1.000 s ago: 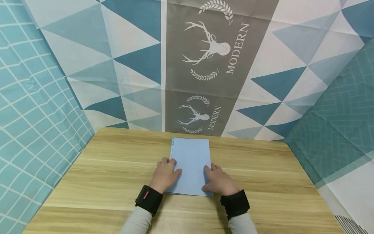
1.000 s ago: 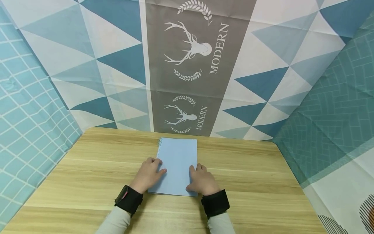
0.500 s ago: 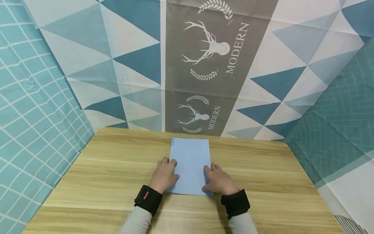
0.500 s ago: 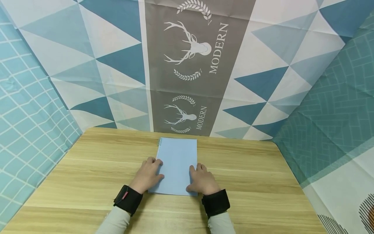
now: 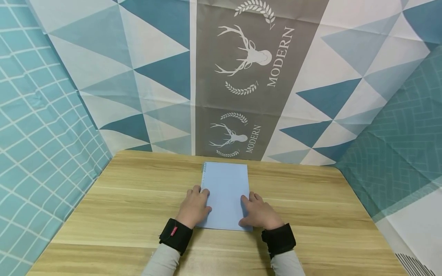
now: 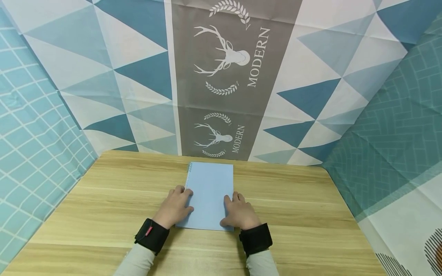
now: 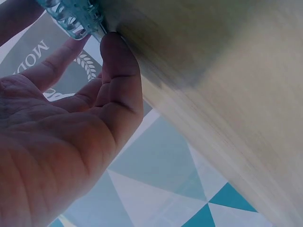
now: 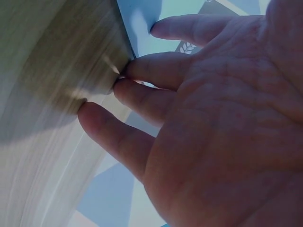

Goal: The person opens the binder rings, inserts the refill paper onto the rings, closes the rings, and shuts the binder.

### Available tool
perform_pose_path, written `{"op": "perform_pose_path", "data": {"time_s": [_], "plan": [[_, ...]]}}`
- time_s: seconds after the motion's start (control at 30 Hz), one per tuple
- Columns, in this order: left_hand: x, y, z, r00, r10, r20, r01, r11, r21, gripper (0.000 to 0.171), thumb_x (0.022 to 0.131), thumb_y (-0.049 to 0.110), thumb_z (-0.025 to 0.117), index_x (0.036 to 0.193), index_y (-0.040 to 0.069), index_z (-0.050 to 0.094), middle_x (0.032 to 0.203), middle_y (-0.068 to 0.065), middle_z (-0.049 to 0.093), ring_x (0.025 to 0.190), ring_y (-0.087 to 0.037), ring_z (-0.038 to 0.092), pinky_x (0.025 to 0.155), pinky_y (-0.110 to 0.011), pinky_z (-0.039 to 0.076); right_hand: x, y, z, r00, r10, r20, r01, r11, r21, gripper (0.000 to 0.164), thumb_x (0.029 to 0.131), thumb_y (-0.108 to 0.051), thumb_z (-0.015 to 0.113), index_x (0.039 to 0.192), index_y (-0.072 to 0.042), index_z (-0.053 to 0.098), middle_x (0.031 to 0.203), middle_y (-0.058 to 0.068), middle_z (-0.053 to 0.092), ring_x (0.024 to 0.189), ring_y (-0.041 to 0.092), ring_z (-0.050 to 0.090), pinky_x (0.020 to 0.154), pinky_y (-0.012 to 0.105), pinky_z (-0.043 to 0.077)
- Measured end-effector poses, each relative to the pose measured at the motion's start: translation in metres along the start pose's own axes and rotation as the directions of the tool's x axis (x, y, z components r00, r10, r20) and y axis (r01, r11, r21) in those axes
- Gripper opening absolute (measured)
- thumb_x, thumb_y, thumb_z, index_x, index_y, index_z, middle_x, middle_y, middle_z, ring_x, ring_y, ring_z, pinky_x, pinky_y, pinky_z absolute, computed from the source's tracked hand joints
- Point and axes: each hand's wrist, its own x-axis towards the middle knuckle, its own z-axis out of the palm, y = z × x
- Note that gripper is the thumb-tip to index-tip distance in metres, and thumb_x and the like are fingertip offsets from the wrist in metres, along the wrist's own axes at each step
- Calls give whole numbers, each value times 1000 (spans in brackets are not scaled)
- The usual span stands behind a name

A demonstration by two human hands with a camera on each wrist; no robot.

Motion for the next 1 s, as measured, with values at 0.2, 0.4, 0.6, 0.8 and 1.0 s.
{"op": "perform_pose_path", "data": {"time_s": [0.2,0.4,0.6,0.8,1.0], "plan": [[0,0,0,1000,-2,8,2,1000,4,43,83,17,83,120,1,69,132,-27,58,107,-36,56,78,-50,57,0,-1,2,1000,0,10,0,1000,-19,84,79,-35,85,150,-7,49,158,34,32,148,48,32,107,67,42],[0,1,-1,1000,5,10,-5,1000,-1,41,83,15,83,119,0,69,134,-26,57,107,-36,56,80,-50,55,2,-1,3,1000,-2,6,2,1000,-23,86,79,-38,85,152,-12,48,159,34,30,150,49,28,108,70,39],[-1,0,-2,1000,12,12,-12,1000,-10,40,83,14,82,118,0,69,135,-26,58,110,-38,56,83,-52,56,2,0,3,1000,-21,11,21,1000,-8,85,79,-41,84,153,-17,48,162,32,26,152,49,23,112,73,32],[-1,-2,-2,1000,19,18,-19,1000,-2,42,84,16,81,121,1,68,138,-25,57,113,-38,55,85,-52,56,5,1,6,997,-65,32,65,998,0,82,84,-46,79,155,-23,44,168,24,21,154,49,20,114,74,26],[-1,-3,0,999,25,24,-25,1000,1,43,85,16,81,123,2,66,140,-26,56,114,-39,55,85,-53,56,8,-1,10,997,-67,38,67,998,-5,81,86,-49,76,156,-24,43,168,22,20,154,49,19,115,74,24]]}}
